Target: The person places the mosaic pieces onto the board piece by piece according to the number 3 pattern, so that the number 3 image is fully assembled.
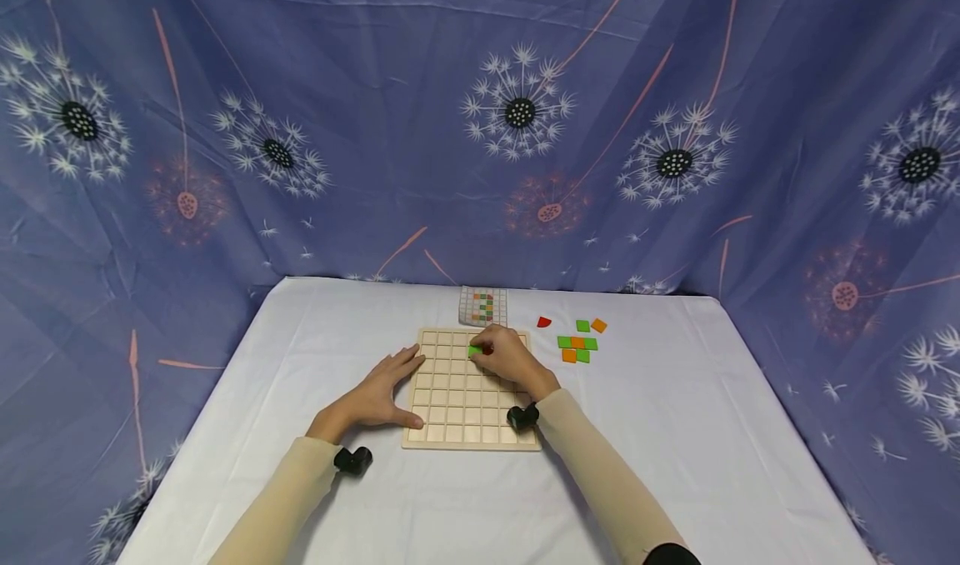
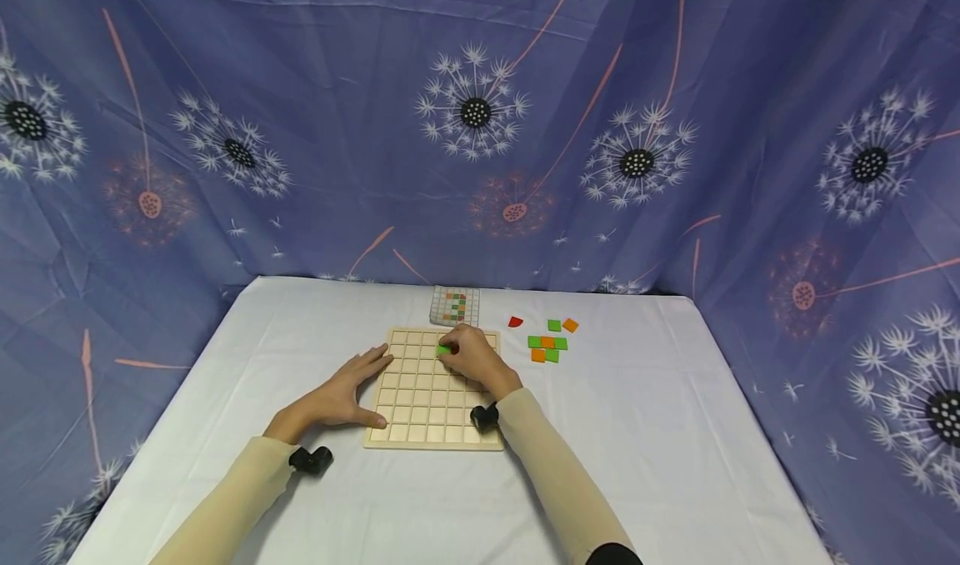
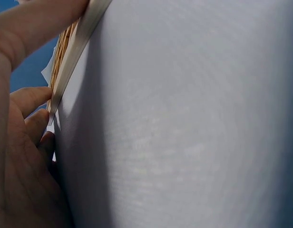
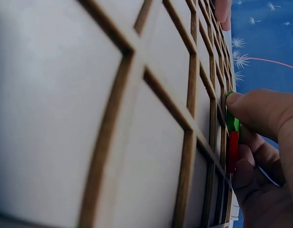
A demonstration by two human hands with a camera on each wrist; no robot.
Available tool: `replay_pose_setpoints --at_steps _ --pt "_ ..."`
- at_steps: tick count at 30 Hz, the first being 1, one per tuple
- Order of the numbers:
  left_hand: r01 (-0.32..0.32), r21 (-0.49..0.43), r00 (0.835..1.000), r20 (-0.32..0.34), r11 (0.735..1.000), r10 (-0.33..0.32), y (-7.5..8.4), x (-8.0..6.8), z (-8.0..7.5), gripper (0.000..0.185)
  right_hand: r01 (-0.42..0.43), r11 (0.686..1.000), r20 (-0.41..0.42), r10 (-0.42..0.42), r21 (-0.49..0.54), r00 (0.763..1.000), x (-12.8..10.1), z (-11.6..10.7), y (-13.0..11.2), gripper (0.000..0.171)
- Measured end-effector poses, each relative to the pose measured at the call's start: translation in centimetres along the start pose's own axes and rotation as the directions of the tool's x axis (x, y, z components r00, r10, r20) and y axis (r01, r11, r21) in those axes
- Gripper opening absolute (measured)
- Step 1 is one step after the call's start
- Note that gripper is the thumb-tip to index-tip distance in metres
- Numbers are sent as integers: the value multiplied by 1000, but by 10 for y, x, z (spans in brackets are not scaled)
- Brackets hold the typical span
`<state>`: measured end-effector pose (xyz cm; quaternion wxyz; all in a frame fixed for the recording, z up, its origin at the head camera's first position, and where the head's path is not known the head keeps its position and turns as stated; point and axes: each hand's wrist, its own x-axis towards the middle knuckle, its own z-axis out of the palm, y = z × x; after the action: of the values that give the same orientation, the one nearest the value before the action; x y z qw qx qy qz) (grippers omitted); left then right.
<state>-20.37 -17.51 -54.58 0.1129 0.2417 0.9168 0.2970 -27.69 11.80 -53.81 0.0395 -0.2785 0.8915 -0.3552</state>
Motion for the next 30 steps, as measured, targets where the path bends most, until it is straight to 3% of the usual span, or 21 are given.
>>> replay_pose_setpoints --at_steps 30 --pt "-13 4 1000 -17 1000 13 0 0 3 122 -14 999 10 14 38 1000 1 1 3 18"
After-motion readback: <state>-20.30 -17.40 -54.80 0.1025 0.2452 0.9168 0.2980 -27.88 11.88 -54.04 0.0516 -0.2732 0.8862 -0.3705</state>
